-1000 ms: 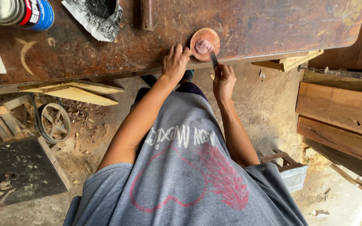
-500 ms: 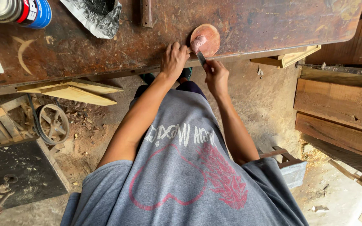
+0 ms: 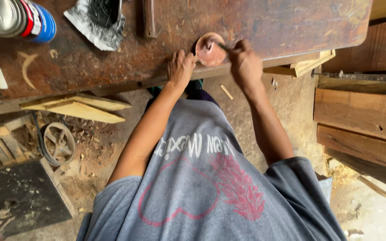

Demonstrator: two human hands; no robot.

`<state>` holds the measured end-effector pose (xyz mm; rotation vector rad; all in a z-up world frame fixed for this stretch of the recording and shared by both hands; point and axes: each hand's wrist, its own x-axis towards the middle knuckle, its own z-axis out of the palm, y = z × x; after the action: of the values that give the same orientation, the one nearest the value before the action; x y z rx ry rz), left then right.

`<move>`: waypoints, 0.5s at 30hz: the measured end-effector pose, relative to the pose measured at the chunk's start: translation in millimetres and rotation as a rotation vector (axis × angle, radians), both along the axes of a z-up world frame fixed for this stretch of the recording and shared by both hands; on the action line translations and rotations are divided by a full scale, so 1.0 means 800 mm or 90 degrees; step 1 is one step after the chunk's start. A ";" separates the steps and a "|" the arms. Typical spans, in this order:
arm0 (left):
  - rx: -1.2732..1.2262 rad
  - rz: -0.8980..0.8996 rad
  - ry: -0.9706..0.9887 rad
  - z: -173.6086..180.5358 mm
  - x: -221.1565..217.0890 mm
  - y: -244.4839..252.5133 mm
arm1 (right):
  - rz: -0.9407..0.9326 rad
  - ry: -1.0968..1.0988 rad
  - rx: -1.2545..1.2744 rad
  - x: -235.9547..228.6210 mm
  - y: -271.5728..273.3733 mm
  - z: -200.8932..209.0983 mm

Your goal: The person mixes a white paste with red paint in a wooden scoop using a putty knife, then applies the mixture to the edge of a wooden plank. The person works at a cluttered workbench in a workshop.

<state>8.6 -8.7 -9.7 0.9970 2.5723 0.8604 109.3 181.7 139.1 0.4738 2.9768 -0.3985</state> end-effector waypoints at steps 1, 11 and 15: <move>-0.007 0.004 -0.005 0.001 -0.007 0.002 | 0.036 0.014 -0.031 -0.006 0.005 0.001; -0.023 0.023 -0.009 0.003 -0.006 0.014 | 0.104 0.012 -0.067 -0.011 0.034 -0.005; -0.028 0.032 0.002 0.006 0.000 0.003 | 0.069 0.007 -0.019 -0.012 0.033 -0.004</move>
<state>8.8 -6.6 -5.1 0.9264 2.6180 0.8122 99.7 208.2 136.2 0.3071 2.9855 -0.4349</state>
